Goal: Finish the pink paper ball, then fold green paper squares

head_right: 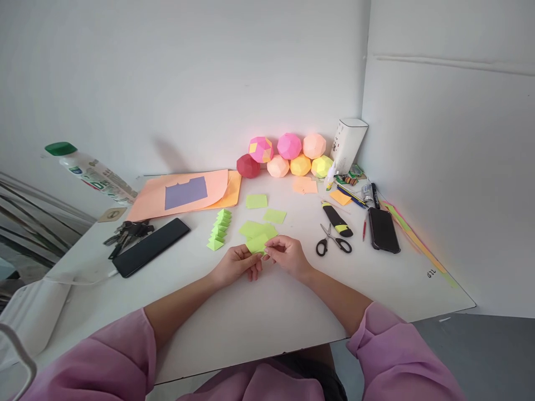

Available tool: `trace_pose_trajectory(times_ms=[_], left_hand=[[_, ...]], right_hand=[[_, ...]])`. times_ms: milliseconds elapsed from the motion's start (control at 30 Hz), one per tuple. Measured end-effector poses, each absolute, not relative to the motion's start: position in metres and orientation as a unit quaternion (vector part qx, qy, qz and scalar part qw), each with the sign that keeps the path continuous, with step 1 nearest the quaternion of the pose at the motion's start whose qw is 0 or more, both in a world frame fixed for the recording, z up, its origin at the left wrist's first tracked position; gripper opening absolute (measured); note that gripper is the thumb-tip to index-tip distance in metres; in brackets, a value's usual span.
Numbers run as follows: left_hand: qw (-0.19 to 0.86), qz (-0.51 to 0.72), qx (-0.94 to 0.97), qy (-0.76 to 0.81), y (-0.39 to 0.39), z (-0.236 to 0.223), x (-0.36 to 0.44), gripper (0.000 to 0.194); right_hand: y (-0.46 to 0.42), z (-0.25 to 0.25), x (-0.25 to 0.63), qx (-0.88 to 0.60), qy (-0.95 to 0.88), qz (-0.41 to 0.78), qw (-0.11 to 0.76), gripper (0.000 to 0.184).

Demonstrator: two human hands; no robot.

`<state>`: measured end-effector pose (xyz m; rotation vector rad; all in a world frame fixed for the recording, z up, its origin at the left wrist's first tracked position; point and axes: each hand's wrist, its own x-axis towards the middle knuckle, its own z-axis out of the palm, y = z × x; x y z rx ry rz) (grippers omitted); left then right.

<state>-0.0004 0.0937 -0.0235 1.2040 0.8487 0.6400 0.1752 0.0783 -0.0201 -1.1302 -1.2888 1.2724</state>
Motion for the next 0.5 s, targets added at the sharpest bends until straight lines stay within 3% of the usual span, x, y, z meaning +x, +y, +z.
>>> trace_pose_trajectory(times_ms=[200, 367, 500], left_hand=[[0.701, 0.292, 0.532, 0.374, 0.0937, -0.0183, -0.0003, 0.035], [0.703, 0.294, 0.529, 0.374, 0.0939, -0.0173, -0.0006, 0.035], [0.697, 0.29, 0.534, 0.38, 0.0938, -0.0179, -0.0003, 0.035]], right_hand=[[0.0807, -0.0213, 0.1781, -0.446, -0.518, 0.559, 0.469, 0.043], [0.0824, -0.0189, 0.1825, -0.463, -0.558, 0.573, 0.382, 0.029], [0.0816, -0.0159, 0.1831, -0.476, -0.557, 0.569, 0.374, 0.031]])
